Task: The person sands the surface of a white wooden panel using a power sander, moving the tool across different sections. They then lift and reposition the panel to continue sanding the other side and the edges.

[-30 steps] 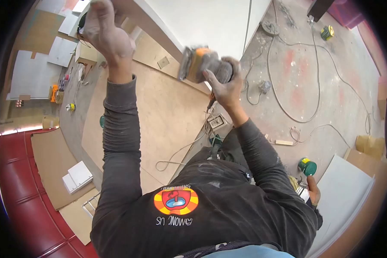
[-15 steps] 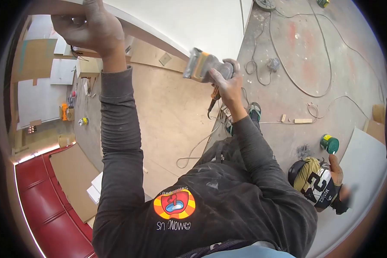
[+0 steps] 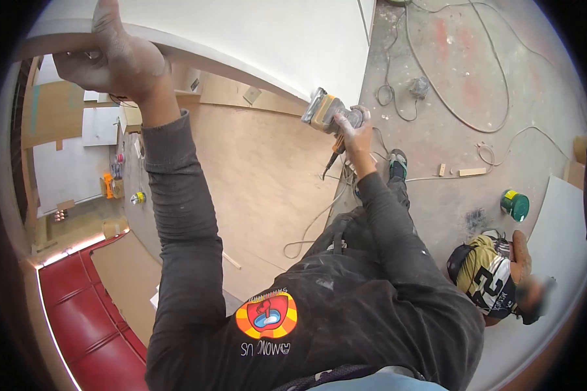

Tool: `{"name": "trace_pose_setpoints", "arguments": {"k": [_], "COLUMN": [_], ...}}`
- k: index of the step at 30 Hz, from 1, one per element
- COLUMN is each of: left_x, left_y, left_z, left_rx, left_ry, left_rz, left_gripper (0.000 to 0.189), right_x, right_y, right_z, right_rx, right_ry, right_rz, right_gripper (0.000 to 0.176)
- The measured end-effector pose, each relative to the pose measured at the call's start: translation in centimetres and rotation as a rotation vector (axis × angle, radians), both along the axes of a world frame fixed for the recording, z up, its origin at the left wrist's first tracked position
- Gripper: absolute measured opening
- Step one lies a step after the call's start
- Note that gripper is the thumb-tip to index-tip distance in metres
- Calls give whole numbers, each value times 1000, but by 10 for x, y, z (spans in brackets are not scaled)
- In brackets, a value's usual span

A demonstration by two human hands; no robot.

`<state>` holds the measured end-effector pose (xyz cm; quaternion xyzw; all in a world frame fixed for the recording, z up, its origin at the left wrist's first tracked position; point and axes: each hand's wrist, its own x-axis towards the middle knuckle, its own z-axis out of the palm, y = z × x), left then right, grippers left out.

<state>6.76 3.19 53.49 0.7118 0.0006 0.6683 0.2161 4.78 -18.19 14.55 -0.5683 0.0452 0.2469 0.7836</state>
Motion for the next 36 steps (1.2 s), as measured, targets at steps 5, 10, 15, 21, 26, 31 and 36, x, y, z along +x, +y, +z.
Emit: {"name": "trace_pose_setpoints", "arguments": {"k": [5, 10, 15, 21, 26, 31, 36], "left_x": [14, 19, 18, 35, 24, 17, 3], "left_y": [1, -17, 1, -1, 16, -1, -13], "left_z": [-1, -7, -4, -7, 0, -3, 0], "left_rx": [-41, -97, -227, -39, 26, -65, -37], "left_ry": [11, 75, 129, 59, 34, -5, 11], "left_rz": [2, -58, -43, 50, 21, 24, 97], "left_gripper": [61, 35, 47, 32, 27, 29, 59], "right_x": [-37, -66, -67, -63, -8, 37, 55], "right_y": [19, 46, 55, 52, 15, -15, -19], "right_z": [87, 175, 148, 3, -92, -63, 22], "right_rx": [-36, -13, -70, -97, -185, -57, -67], "right_ry": [-317, -428, -460, -62, 29, -179, -297], "right_rz": [-231, -352, -434, -451, -296, 62, 249], "right_gripper": [56, 66, 69, 48, 38, 36, 36]}}
